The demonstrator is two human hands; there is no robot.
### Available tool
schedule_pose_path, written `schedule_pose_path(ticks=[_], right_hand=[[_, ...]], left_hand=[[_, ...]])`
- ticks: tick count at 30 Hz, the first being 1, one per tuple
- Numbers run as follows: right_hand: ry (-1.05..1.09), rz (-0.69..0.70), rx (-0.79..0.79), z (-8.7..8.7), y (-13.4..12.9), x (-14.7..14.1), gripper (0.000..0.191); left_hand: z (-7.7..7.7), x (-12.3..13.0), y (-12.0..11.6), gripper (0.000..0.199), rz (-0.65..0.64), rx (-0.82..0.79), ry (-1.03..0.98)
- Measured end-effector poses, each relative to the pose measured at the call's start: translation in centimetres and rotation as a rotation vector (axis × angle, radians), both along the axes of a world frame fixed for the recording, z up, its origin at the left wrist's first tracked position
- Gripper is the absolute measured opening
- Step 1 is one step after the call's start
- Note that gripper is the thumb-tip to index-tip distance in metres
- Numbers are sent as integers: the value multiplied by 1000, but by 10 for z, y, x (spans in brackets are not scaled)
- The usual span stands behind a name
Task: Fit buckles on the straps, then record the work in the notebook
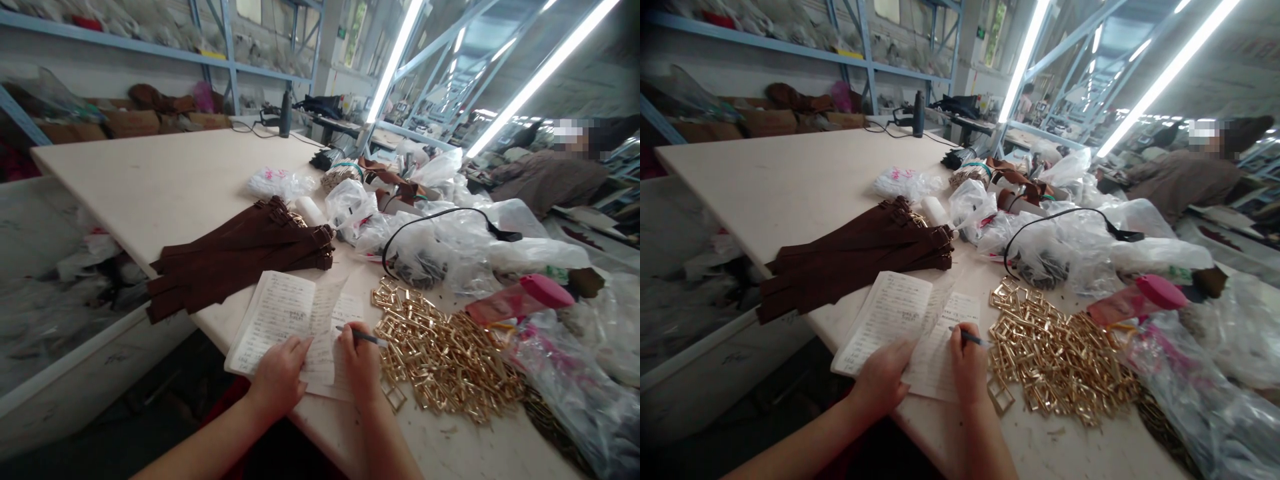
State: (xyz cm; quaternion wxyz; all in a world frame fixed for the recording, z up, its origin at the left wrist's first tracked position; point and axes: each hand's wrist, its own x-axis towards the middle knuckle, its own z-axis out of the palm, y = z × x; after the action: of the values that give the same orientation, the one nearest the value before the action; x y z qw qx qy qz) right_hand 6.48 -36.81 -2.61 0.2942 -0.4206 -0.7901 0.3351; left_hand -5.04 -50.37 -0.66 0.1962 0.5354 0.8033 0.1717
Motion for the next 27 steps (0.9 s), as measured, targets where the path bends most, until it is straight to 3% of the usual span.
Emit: schedule_pose_path(ticks=[27], right_hand=[[-93, -25, 128, -2, 2, -1, 30]], left_hand=[[1, 3, 1, 67, 8, -2, 34]])
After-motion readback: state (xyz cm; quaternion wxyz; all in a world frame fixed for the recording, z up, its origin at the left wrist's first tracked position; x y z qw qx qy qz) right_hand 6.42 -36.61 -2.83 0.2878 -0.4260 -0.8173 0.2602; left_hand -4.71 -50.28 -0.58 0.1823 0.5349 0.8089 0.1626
